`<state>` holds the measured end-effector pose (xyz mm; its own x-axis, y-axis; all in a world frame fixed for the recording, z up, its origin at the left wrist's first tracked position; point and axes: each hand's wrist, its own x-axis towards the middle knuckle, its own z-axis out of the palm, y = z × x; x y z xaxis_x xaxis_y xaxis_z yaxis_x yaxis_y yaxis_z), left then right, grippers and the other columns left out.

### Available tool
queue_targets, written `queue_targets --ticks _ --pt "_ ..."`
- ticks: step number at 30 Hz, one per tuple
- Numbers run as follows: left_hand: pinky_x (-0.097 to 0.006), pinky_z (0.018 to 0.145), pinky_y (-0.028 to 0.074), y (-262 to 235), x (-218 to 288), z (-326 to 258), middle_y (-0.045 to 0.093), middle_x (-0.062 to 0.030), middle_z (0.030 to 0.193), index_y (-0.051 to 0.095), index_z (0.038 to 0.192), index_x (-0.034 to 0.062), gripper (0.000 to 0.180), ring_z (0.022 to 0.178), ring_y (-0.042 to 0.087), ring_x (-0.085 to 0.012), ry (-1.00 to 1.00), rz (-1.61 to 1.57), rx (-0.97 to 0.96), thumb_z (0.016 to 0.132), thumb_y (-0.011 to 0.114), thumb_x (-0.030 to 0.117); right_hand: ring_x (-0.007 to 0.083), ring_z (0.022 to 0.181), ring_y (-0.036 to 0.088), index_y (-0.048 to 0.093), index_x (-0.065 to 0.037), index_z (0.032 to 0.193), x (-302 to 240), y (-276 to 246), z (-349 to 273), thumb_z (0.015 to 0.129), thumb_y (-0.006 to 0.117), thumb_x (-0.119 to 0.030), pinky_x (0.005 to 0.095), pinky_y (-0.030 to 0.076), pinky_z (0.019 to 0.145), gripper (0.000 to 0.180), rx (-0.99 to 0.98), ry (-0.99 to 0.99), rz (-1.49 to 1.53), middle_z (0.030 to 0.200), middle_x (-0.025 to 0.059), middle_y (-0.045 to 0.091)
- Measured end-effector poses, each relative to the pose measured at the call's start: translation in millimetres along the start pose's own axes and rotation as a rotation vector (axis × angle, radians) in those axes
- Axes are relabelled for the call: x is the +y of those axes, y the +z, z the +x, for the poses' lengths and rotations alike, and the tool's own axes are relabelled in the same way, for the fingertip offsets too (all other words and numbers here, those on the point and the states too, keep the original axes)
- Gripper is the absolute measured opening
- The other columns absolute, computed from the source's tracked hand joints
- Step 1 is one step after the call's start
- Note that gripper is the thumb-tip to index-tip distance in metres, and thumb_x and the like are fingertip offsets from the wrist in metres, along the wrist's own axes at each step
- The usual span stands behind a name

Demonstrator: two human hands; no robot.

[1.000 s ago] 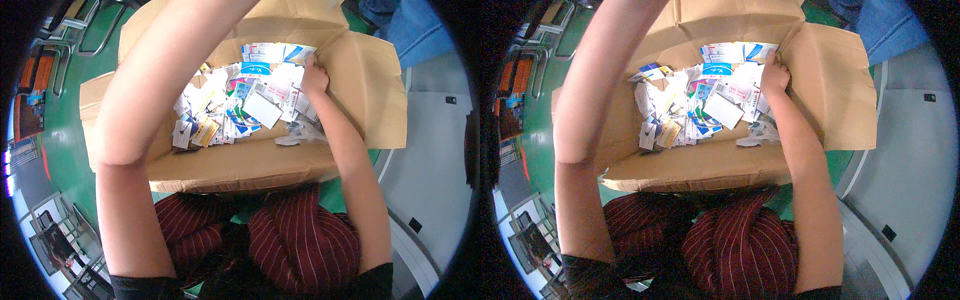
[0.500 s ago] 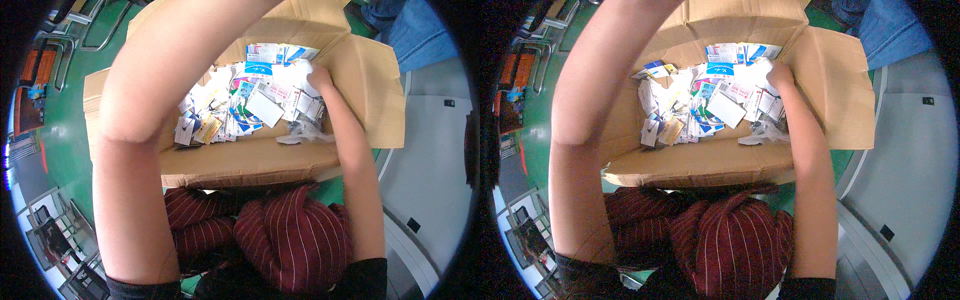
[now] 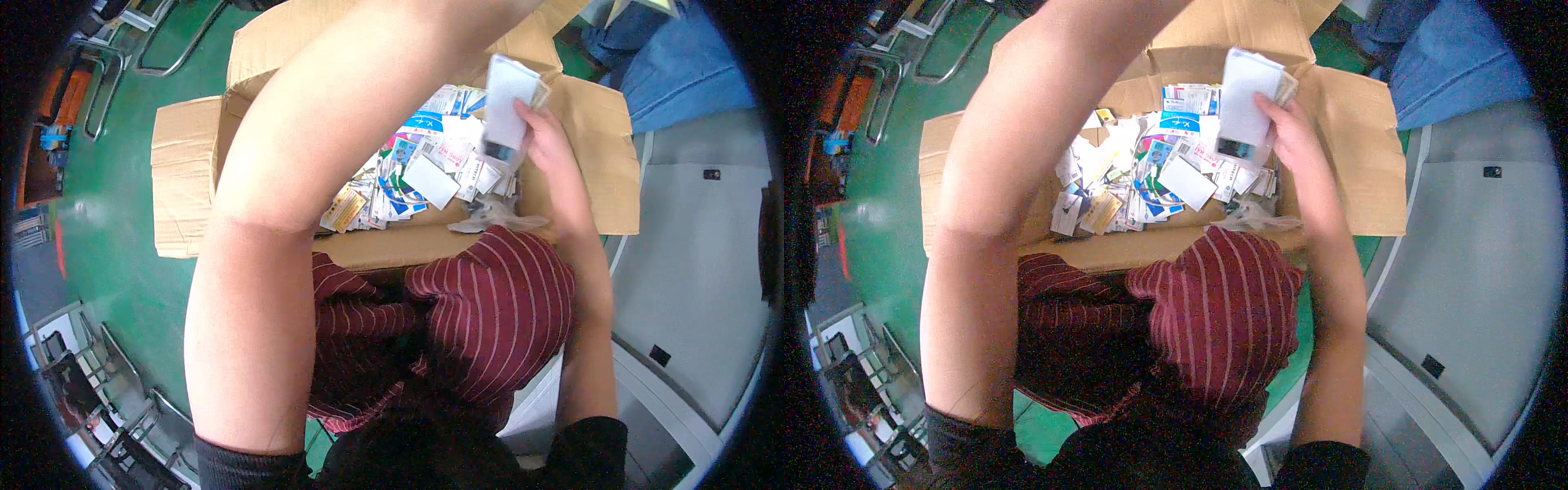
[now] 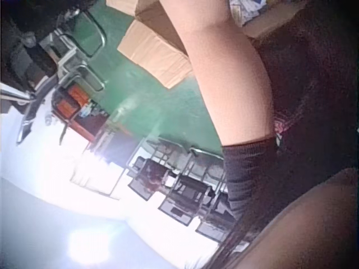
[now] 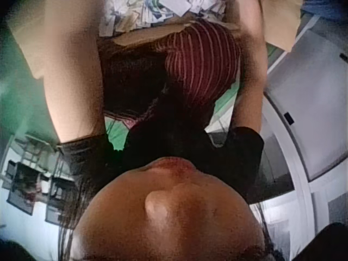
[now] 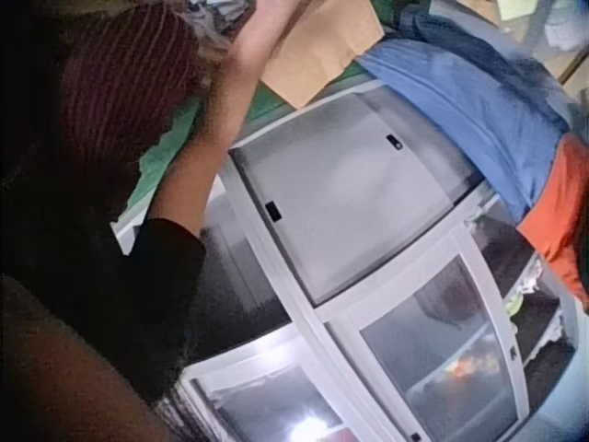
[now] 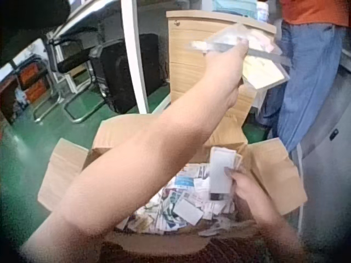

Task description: The person sits on the floor and sorts through a cardboard box filled with various paper items, including envelopes, cards, and receipts. They pick up items, inspect them, and occasionally hand them to a second person standing nearby.

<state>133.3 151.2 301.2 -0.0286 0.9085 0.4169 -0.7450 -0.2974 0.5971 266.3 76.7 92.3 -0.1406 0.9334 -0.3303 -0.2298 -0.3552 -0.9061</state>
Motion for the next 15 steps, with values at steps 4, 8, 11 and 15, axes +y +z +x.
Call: queue_targets --ticks 4,8,11,15 --pt "-0.032 0.061 0.049 -9 8 -2 0.054 -0.0141 0.093 0.043 0.104 -0.0023 0.030 0.077 0.057 -0.0226 -0.052 0.011 -0.024 0.077 0.052 0.007 0.0134 0.068 0.048 0.049 -0.002 0.101 -7 15 -23 0.079 0.054 -0.029 0.0259 0.040 0.059 0.036 -0.336 0.070 0.596 0.076 0.0049 0.050" --pt "-0.031 0.062 0.049 -17 14 12 0.054 -0.0135 0.093 0.044 0.103 -0.0029 0.027 0.076 0.057 -0.0213 0.035 -0.090 -0.202 0.079 0.050 0.007 0.0127 0.050 0.038 0.044 0.000 0.103 -10 22 -33 0.081 0.047 -0.033 0.0252 0.032 0.046 0.039 -0.685 0.033 0.798 0.062 0.0035 0.041" --pt "-0.030 0.062 0.048 -5 8 14 0.054 -0.0132 0.094 0.044 0.103 -0.0038 0.027 0.077 0.057 -0.0208 0.033 -0.078 -0.199 0.079 0.050 0.007 0.0158 0.059 0.045 0.043 -0.002 0.107 -20 7 -38 0.085 0.034 -0.043 0.0280 0.037 0.056 0.048 -0.492 0.039 0.194 0.069 0.0071 0.046" --pt "-0.030 0.062 0.048 -9 7 8 0.054 -0.0131 0.093 0.045 0.102 -0.0039 0.026 0.078 0.056 -0.0207 -0.013 -0.024 -0.131 0.078 0.050 0.005 0.0206 0.069 0.053 0.049 -0.001 0.104 -7 14 -8 0.082 0.025 -0.057 0.0321 0.041 0.069 0.064 0.090 0.107 -0.960 0.078 0.0116 0.057"
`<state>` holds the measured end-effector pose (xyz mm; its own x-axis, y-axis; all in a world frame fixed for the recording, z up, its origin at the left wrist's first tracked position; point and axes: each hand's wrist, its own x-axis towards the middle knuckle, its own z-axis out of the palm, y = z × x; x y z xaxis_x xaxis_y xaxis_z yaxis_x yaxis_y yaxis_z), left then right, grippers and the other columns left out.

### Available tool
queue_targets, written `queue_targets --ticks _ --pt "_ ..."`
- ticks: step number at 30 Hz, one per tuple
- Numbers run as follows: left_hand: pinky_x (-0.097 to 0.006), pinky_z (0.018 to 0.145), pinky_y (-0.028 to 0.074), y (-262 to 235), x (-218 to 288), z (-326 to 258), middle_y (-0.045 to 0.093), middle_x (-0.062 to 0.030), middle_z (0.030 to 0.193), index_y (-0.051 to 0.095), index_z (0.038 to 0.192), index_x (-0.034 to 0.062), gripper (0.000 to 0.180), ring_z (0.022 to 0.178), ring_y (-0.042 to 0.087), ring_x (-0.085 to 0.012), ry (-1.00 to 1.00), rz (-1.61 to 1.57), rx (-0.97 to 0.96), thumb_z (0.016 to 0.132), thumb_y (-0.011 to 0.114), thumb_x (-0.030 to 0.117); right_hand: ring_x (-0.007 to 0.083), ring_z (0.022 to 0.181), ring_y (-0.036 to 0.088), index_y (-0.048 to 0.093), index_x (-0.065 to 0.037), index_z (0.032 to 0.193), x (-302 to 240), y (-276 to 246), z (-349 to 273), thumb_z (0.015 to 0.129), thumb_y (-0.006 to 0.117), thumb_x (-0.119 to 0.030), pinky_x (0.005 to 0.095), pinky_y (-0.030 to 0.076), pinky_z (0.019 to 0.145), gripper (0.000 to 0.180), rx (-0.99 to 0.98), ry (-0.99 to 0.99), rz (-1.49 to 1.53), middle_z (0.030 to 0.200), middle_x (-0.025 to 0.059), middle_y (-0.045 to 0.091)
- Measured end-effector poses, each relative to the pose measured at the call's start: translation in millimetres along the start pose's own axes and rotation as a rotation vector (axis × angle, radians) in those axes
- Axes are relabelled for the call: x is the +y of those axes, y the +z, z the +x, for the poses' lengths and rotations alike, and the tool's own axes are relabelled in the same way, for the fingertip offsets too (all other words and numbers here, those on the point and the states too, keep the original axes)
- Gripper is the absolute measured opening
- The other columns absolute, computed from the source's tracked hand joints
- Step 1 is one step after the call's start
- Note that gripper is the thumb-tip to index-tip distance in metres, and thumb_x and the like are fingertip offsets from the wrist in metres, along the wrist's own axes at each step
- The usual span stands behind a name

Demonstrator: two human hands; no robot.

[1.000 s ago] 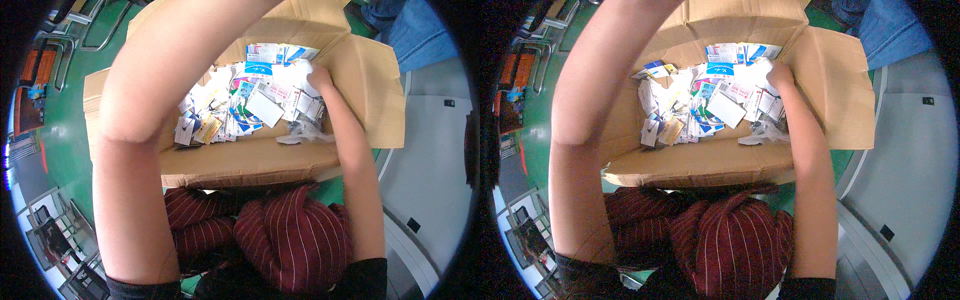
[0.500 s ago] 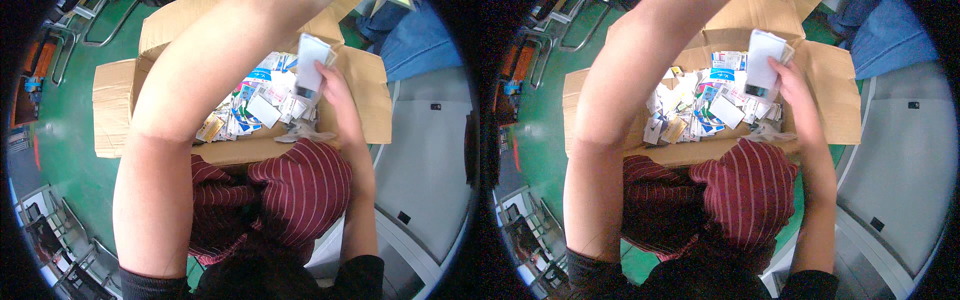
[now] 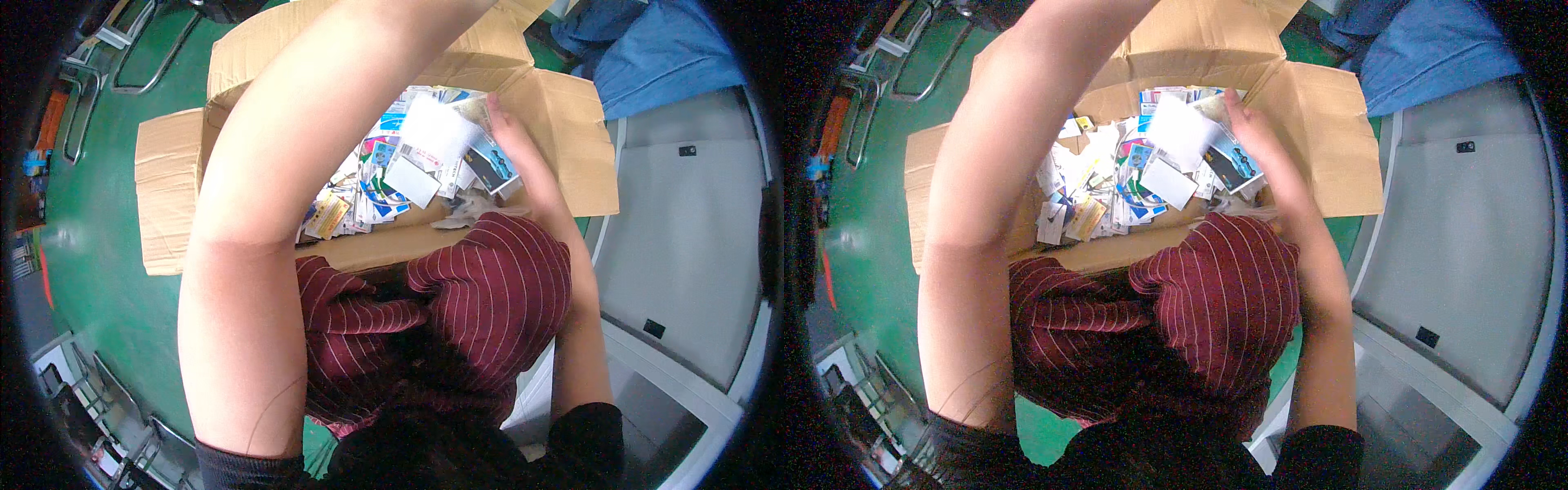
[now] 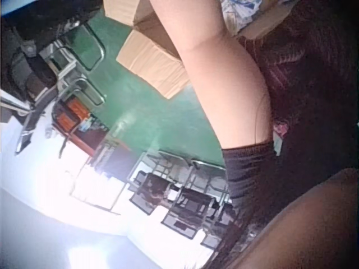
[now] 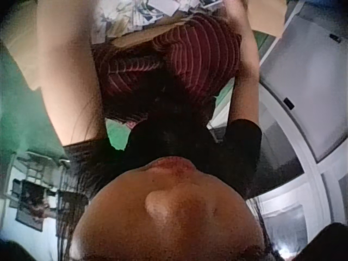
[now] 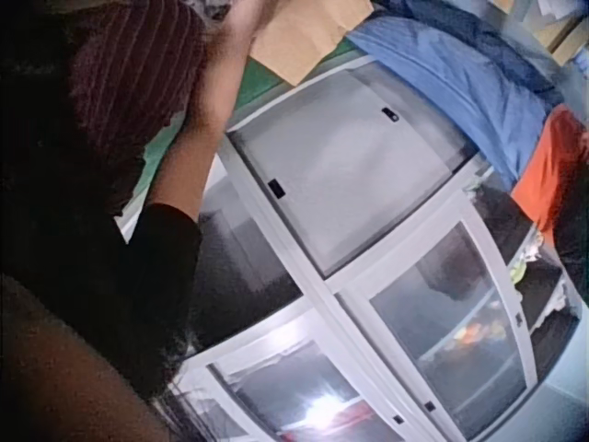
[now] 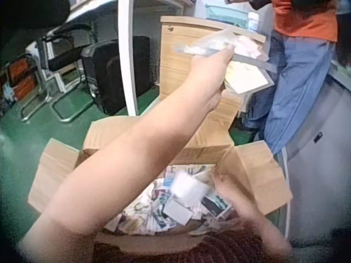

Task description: The person sits on the floor and sorts through a cardboard box filled with various paper items, including envelopes, cards, and receipts. They pick up items, inspect them, and occasionally hand them to a second person standing nearby.

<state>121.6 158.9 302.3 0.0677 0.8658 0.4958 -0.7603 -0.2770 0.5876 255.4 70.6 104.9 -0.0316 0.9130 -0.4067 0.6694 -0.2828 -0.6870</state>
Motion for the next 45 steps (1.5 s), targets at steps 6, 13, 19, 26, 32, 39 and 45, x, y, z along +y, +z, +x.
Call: queue_targets --ticks 6,13,19,26,32,39,45 --pt "-0.029 0.062 0.048 -5 -3 -6 0.054 -0.0122 0.092 0.045 0.102 -0.0035 0.026 0.077 0.056 -0.0198 0.009 0.004 0.023 0.078 0.051 0.005 0.0158 0.084 0.054 0.049 -0.006 0.107 -8 -13 -19 0.084 0.035 -0.047 0.0294 0.042 0.075 0.049 -0.047 0.065 0.841 0.095 0.0063 0.056" --pt "-0.027 0.067 0.045 4 -4 1 0.053 -0.0090 0.093 0.046 0.102 -0.0018 0.026 0.079 0.054 -0.0173 0.073 0.001 0.003 0.078 0.052 0.005 0.0104 0.088 0.052 0.044 -0.003 0.110 -72 -81 -62 0.079 0.055 -0.018 0.0247 0.042 0.075 0.036 0.054 -0.408 0.954 0.100 0.0015 0.054" --pt "-0.028 0.071 0.045 22 -10 -3 0.052 -0.0106 0.099 0.042 0.108 -0.0030 0.032 0.087 0.053 -0.0177 0.013 -0.088 -0.031 0.080 0.051 0.006 0.0094 0.080 0.053 0.052 -0.001 0.099 -90 -110 -64 0.074 0.063 -0.016 0.0231 0.042 0.071 0.031 0.484 -0.581 0.438 0.092 0.0044 0.057" --pt "-0.028 0.072 0.044 17 -15 -2 0.049 -0.0122 0.102 0.037 0.111 -0.0027 0.037 0.088 0.052 -0.0183 0.024 -0.035 -0.007 0.079 0.052 0.007 0.0108 0.067 0.058 0.059 0.000 0.087 -79 -102 -61 0.070 0.066 -0.019 0.0242 0.045 0.060 0.027 0.380 -0.386 0.213 0.078 0.0073 0.062" --pt "-0.027 0.076 0.042 15 -20 5 0.044 -0.0135 0.109 0.026 0.118 -0.0004 0.051 0.095 0.048 -0.0195 0.174 0.092 0.131 0.076 0.055 0.006 0.0094 0.066 0.057 0.058 -0.001 0.090 -78 -103 -58 0.075 0.062 -0.022 0.0225 0.044 0.059 0.026 0.342 -0.292 0.470 0.080 0.0056 0.061" --pt "-0.029 0.080 0.040 26 -33 10 0.041 -0.0156 0.111 0.023 0.119 -0.0005 0.057 0.099 0.045 -0.0212 0.137 0.137 0.260 0.074 0.057 0.007 0.0108 0.069 0.054 0.054 -0.003 0.093 -69 -132 -48 0.078 0.057 -0.028 0.0231 0.043 0.059 0.030 0.501 -0.267 0.698 0.083 0.0051 0.058" --pt "-0.030 0.076 0.041 42 -30 33 0.046 -0.0153 0.104 0.033 0.112 -0.0024 0.050 0.092 0.049 -0.0233 0.509 0.229 0.333 0.070 0.058 0.008 0.0078 0.044 0.036 0.049 -0.010 0.079 -84 -150 -42 0.078 0.056 -0.035 0.0211 0.028 0.038 0.026 0.369 -0.202 0.981 0.057 -0.0018 0.042"
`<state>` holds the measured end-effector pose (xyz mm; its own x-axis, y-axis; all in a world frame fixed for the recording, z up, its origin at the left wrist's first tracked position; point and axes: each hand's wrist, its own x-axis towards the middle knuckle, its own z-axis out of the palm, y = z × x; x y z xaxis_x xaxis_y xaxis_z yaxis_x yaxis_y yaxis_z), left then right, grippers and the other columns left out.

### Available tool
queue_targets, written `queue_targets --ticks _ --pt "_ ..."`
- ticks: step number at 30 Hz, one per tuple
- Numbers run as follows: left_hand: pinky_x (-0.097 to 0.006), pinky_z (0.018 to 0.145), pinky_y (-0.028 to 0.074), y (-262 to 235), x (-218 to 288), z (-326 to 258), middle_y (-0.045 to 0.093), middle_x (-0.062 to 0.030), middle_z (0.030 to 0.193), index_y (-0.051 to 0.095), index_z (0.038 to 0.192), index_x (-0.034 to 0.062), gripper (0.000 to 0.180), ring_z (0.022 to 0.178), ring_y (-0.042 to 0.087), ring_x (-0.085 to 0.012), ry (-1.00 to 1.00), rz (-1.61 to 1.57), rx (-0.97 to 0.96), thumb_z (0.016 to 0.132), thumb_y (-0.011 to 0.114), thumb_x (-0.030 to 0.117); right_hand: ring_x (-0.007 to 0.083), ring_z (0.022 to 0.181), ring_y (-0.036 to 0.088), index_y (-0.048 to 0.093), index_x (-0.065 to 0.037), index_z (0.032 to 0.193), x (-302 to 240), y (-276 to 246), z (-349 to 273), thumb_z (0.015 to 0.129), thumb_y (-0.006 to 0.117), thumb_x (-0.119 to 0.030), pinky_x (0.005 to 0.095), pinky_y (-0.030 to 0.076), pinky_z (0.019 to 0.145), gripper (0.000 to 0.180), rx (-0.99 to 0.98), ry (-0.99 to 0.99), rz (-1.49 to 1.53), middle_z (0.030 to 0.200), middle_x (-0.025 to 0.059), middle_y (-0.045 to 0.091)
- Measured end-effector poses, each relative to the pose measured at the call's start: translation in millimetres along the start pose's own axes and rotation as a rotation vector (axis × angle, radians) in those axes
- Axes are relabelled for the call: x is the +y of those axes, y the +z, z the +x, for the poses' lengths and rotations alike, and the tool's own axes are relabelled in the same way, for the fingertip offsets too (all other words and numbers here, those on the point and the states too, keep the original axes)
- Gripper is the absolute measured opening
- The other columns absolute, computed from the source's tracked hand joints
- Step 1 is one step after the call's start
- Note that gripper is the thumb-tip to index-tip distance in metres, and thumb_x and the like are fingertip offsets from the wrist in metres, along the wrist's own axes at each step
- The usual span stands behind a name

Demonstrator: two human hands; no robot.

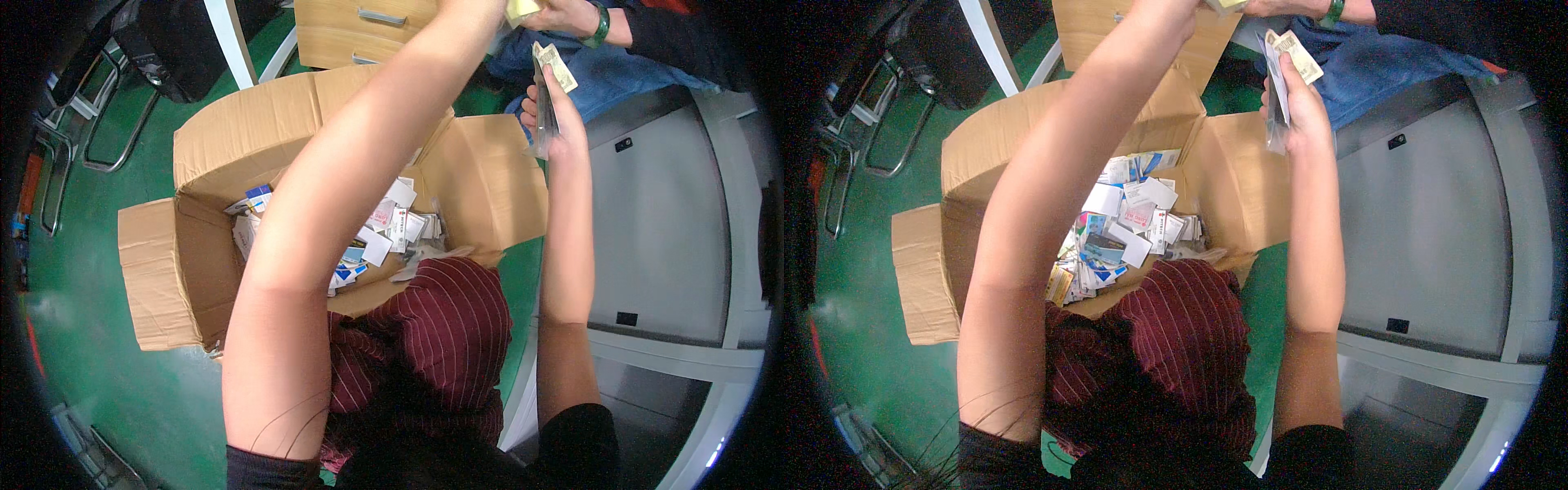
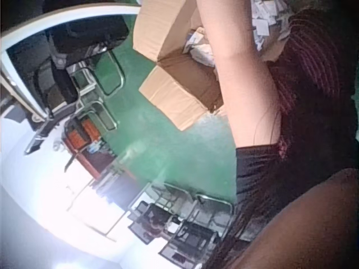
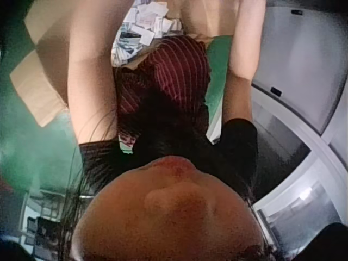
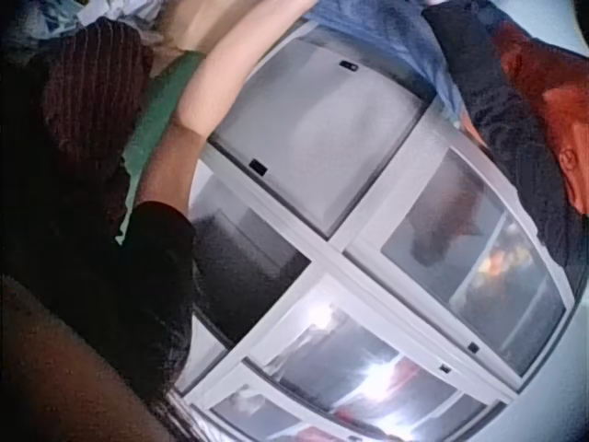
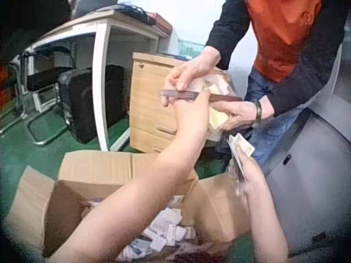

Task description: The person sits on the floor and sorts through a cardboard box filled with various paper items, including envelopes, cards, and receipts. They pick up items, inspect them, and occasionally hand them to a second person standing nearby.

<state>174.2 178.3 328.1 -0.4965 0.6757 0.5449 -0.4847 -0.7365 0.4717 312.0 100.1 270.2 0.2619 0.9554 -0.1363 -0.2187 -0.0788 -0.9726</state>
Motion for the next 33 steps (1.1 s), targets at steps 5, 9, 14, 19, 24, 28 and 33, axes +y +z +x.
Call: queue_targets --ticks 5,9,14,19,24,28,33 --pt "-0.032 0.077 0.040 21 22 -7 0.045 -0.0254 0.105 0.034 0.110 -0.0051 0.049 0.094 0.049 -0.0295 -0.139 0.105 -0.117 0.071 0.054 0.017 0.0135 0.053 0.044 0.050 -0.008 0.080 1 -14 13 0.078 0.051 -0.045 0.0259 0.037 0.041 0.037 -0.066 -0.018 0.062 0.069 0.0044 0.047" --pt "-0.038 0.079 0.038 32 43 -6 0.046 -0.0274 0.100 0.029 0.110 -0.0057 0.052 0.093 0.047 -0.0378 -0.032 0.329 -0.054 0.070 0.051 0.020 0.0133 0.050 0.039 0.049 -0.007 0.081 -6 -11 21 0.077 0.049 -0.048 0.0267 0.034 0.040 0.042 -0.200 0.006 0.250 0.068 0.0042 0.043" --pt "-0.038 0.079 0.037 21 16 17 0.048 -0.0260 0.098 0.039 0.106 -0.0008 0.046 0.088 0.047 -0.0388 0.496 0.693 -0.313 0.069 0.051 0.023 0.0131 0.051 0.041 0.050 -0.008 0.081 -10 -9 18 0.079 0.047 -0.046 0.0273 0.034 0.040 0.038 -0.067 -0.020 0.187 0.065 0.0020 0.044" --pt "-0.040 0.076 0.039 15 24 20 0.050 -0.0246 0.096 0.045 0.101 0.0015 0.041 0.086 0.049 -0.0392 0.205 0.549 -0.426 0.069 0.052 0.026 0.0115 0.045 0.038 0.051 -0.008 0.077 -18 11 12 0.080 0.049 -0.042 0.0229 0.030 0.039 0.034 0.079 -0.050 0.172 0.061 0.0016 0.045" --pt "-0.041 0.073 0.041 25 33 1 0.049 -0.0291 0.092 0.031 0.109 -0.0043 0.053 0.087 0.049 -0.0406 0.048 0.189 -0.275 0.067 0.053 0.019 0.0131 0.046 0.046 0.052 -0.010 0.073 -17 8 18 0.081 0.048 -0.039 0.0252 0.036 0.038 0.031 0.110 -0.088 0.184 0.055 0.0017 0.047" --pt "-0.040 0.077 0.040 28 55 2 0.046 -0.0317 0.096 0.024 0.112 -0.0072 0.058 0.090 0.048 -0.0419 0.062 0.378 -0.324 0.065 0.051 0.012 0.0131 0.051 0.052 0.054 -0.007 0.073 -17 10 28 0.083 0.047 -0.035 0.0255 0.040 0.042 0.030 0.037 -0.103 0.325 0.057 0.0031 0.052" --pt "-0.045 0.089 0.030 29 55 1 0.045 -0.0300 0.101 0.025 0.116 -0.0040 0.062 0.096 0.046 -0.0395 0.294 0.509 -0.301 0.065 0.054 0.016 0.0136 0.070 0.057 0.057 0.000 0.085 -10 17 21 0.082 0.052 -0.023 0.0257 0.046 0.058 0.024 0.169 -0.343 0.216 0.077 0.0057 0.059"
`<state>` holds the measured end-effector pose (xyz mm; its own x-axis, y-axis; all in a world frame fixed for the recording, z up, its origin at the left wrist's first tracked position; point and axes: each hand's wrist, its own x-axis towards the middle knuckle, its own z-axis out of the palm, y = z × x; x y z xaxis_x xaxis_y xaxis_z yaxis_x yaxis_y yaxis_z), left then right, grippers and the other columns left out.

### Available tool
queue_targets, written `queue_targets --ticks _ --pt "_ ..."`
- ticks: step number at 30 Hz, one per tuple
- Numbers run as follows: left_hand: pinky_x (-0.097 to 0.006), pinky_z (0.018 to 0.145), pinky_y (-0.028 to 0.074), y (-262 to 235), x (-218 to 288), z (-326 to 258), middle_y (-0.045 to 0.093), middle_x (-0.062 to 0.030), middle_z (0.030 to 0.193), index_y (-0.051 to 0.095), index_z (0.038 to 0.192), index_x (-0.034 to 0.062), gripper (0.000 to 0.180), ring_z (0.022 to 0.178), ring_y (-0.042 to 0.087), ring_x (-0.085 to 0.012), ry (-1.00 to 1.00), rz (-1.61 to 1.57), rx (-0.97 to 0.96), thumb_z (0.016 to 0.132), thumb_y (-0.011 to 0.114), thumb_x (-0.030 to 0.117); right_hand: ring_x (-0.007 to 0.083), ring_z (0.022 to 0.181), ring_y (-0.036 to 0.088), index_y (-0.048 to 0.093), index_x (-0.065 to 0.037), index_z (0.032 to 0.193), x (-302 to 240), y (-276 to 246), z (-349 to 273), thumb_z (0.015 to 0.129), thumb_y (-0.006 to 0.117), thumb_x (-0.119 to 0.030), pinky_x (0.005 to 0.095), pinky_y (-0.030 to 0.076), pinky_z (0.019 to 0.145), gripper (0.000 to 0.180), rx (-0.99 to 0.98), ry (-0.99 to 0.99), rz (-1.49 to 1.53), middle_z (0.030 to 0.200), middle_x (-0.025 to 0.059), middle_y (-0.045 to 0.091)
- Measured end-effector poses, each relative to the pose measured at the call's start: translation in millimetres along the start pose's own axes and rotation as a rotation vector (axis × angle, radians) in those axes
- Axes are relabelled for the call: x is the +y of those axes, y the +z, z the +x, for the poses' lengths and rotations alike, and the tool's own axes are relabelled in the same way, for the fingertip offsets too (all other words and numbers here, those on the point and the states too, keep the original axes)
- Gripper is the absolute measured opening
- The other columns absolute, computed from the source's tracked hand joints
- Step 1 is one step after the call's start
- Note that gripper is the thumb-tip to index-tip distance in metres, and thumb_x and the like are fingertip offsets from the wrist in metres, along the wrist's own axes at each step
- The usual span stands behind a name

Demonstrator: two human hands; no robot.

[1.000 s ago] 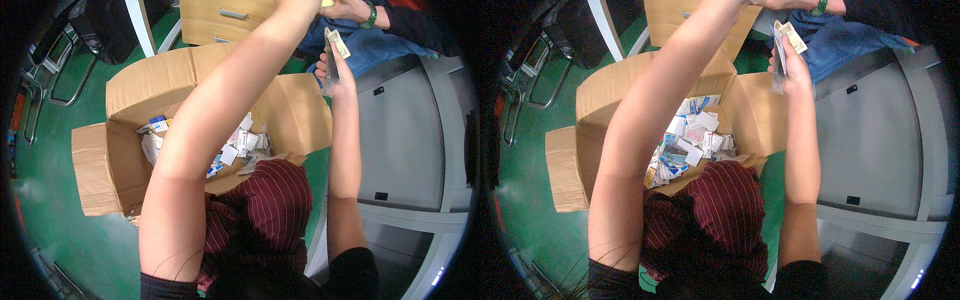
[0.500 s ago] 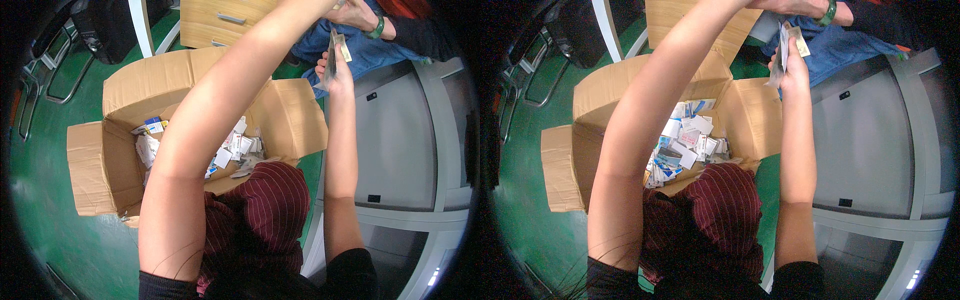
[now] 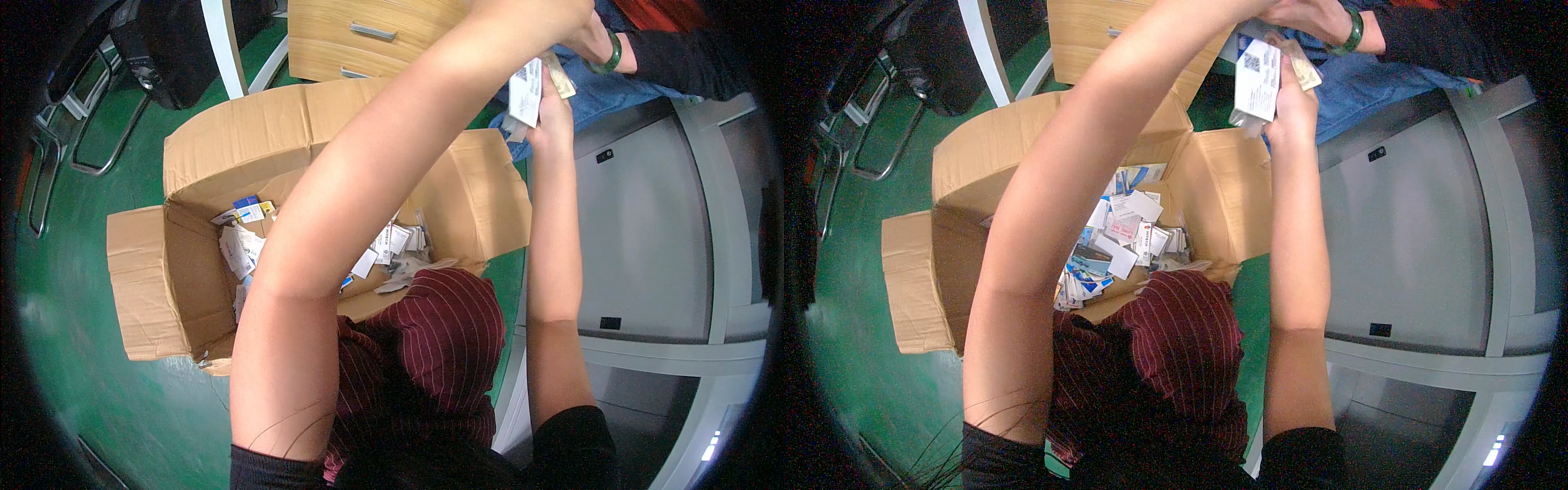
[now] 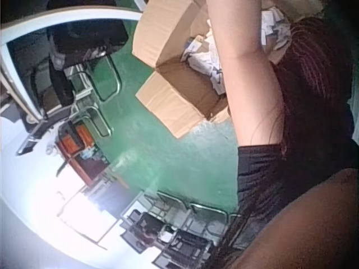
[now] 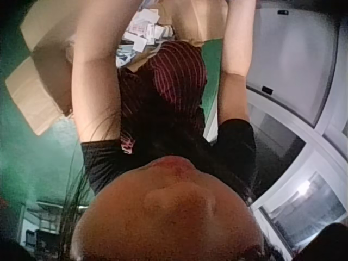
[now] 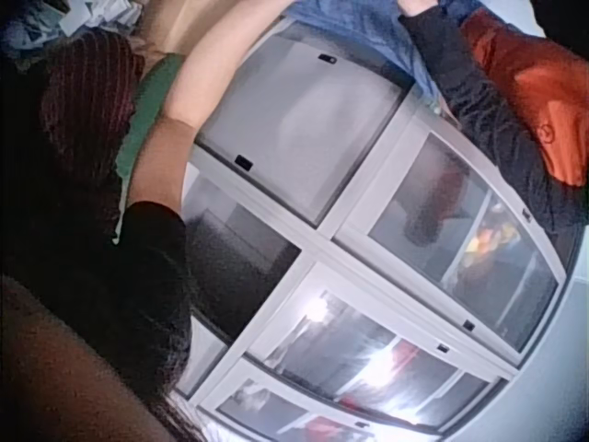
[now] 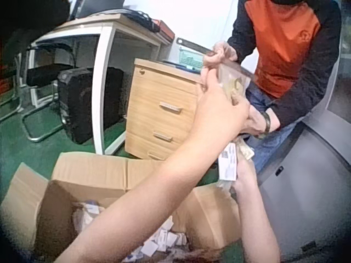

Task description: The person sits on the floor and sorts through a cardboard box filled with various paper items, including envelopes, cards, and receipts. They pick up items, inspect them, and occasionally hand them to a second person standing nearby.

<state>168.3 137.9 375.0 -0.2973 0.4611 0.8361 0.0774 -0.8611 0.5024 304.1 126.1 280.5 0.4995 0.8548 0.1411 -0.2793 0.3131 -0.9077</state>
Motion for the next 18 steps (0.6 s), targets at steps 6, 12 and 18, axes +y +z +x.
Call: queue_targets --ticks 6,12,18 --pt "-0.055 0.093 0.016 -31 30 18 0.050 -0.0222 0.102 0.026 0.119 0.0007 0.065 0.100 0.047 -0.0349 -0.068 0.348 -0.358 0.068 0.059 0.025 0.0111 0.074 0.054 0.056 0.003 0.092 0 3 -7 0.078 0.057 -0.015 0.0259 0.043 0.067 0.022 -0.117 -0.629 -0.620 0.083 0.0083 0.060" --pt "-0.050 0.088 0.026 -32 5 7 0.053 -0.0191 0.095 0.035 0.112 0.0028 0.053 0.094 0.049 -0.0324 0.070 0.059 -0.068 0.070 0.059 0.025 0.0154 0.084 0.055 0.050 0.000 0.103 -8 -3 6 0.080 0.055 -0.015 0.0279 0.044 0.073 0.028 -0.025 -0.186 -0.159 0.097 0.0083 0.056" --pt "-0.029 0.065 0.045 -35 -26 -14 0.056 -0.0092 0.081 0.051 0.097 0.0002 0.042 0.074 0.056 -0.0175 -0.366 0.004 -0.303 0.075 0.056 0.035 0.0196 0.086 0.055 0.050 -0.002 0.103 -20 17 28 0.082 0.050 -0.010 0.0327 0.045 0.075 0.023 -0.034 -0.015 0.126 0.099 0.0088 0.056"
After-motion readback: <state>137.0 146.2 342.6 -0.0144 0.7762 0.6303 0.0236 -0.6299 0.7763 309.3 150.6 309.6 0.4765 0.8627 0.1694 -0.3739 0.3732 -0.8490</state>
